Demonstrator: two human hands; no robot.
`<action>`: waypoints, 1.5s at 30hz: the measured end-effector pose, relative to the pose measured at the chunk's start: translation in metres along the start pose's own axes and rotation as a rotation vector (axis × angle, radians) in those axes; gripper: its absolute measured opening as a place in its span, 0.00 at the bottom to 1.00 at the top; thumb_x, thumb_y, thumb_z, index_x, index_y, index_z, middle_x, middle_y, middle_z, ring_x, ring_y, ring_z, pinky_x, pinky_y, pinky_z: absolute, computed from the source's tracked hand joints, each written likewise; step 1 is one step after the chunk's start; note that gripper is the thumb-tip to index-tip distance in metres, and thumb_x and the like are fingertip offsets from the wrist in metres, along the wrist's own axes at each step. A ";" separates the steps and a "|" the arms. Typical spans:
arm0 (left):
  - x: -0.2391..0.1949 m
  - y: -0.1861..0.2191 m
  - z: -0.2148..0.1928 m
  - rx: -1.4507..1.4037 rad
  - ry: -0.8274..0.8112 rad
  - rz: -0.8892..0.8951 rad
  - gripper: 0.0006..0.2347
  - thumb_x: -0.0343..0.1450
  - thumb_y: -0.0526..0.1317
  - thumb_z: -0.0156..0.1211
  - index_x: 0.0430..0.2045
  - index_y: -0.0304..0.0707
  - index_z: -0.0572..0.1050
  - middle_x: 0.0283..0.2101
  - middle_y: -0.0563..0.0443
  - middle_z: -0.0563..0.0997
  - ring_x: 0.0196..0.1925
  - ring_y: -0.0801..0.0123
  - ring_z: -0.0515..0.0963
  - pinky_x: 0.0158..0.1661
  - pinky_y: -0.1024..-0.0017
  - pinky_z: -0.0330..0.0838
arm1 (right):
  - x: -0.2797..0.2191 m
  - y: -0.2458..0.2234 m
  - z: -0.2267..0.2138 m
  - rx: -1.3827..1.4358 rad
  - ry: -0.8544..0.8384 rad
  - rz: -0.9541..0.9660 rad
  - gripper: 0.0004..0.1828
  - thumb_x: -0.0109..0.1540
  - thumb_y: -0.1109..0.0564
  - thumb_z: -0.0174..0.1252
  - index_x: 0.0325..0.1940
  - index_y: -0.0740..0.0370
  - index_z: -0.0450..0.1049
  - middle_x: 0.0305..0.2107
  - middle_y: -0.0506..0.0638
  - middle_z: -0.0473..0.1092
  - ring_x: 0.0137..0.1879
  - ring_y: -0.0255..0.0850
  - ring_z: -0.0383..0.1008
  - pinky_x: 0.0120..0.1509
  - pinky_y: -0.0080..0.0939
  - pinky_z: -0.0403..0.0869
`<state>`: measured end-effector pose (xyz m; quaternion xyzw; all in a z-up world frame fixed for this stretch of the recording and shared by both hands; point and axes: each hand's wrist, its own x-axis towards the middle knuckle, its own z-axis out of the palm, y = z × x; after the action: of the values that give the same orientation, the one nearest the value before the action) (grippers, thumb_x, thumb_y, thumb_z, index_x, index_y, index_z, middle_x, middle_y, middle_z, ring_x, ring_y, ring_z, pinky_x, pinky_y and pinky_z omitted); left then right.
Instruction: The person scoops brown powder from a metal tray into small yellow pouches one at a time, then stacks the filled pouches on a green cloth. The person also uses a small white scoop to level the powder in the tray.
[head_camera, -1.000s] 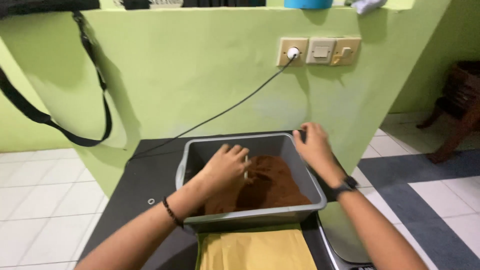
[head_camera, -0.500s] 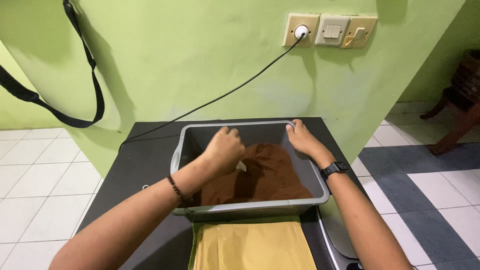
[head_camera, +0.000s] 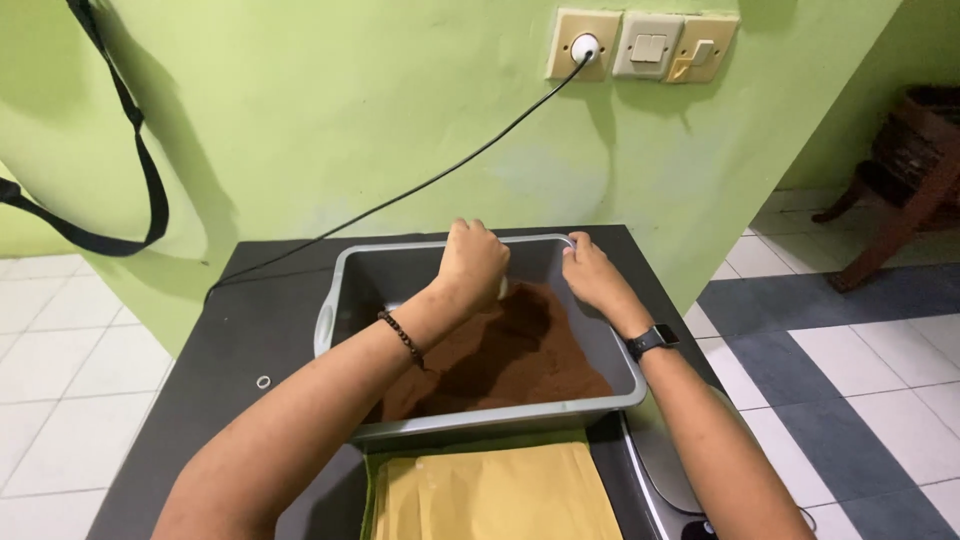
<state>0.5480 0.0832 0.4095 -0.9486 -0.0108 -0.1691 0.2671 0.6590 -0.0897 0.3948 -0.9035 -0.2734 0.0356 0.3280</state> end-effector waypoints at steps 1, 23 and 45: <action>0.003 0.004 0.019 -0.003 -0.001 -0.002 0.10 0.65 0.48 0.65 0.29 0.46 0.85 0.30 0.52 0.84 0.37 0.58 0.80 0.44 0.56 0.69 | -0.001 0.001 0.000 -0.003 -0.002 0.000 0.28 0.70 0.52 0.36 0.71 0.70 0.57 0.60 0.78 0.65 0.66 0.70 0.67 0.68 0.68 0.68; 0.007 0.039 0.084 -0.446 -0.058 0.003 0.11 0.63 0.46 0.60 0.27 0.42 0.85 0.29 0.48 0.86 0.36 0.54 0.85 0.50 0.53 0.68 | -0.035 -0.037 -0.015 0.038 -0.013 0.081 0.27 0.69 0.52 0.38 0.72 0.62 0.59 0.61 0.75 0.65 0.69 0.69 0.65 0.70 0.70 0.65; 0.022 0.036 0.094 -0.320 -0.005 0.051 0.07 0.63 0.48 0.67 0.25 0.49 0.85 0.27 0.50 0.85 0.35 0.57 0.85 0.46 0.57 0.72 | -0.010 -0.009 -0.004 0.042 -0.001 0.041 0.27 0.70 0.51 0.37 0.72 0.64 0.58 0.61 0.76 0.65 0.69 0.69 0.65 0.73 0.68 0.64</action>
<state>0.6027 0.0989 0.3241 -0.9795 0.0396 -0.1596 0.1167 0.6477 -0.0913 0.4018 -0.9017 -0.2544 0.0486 0.3462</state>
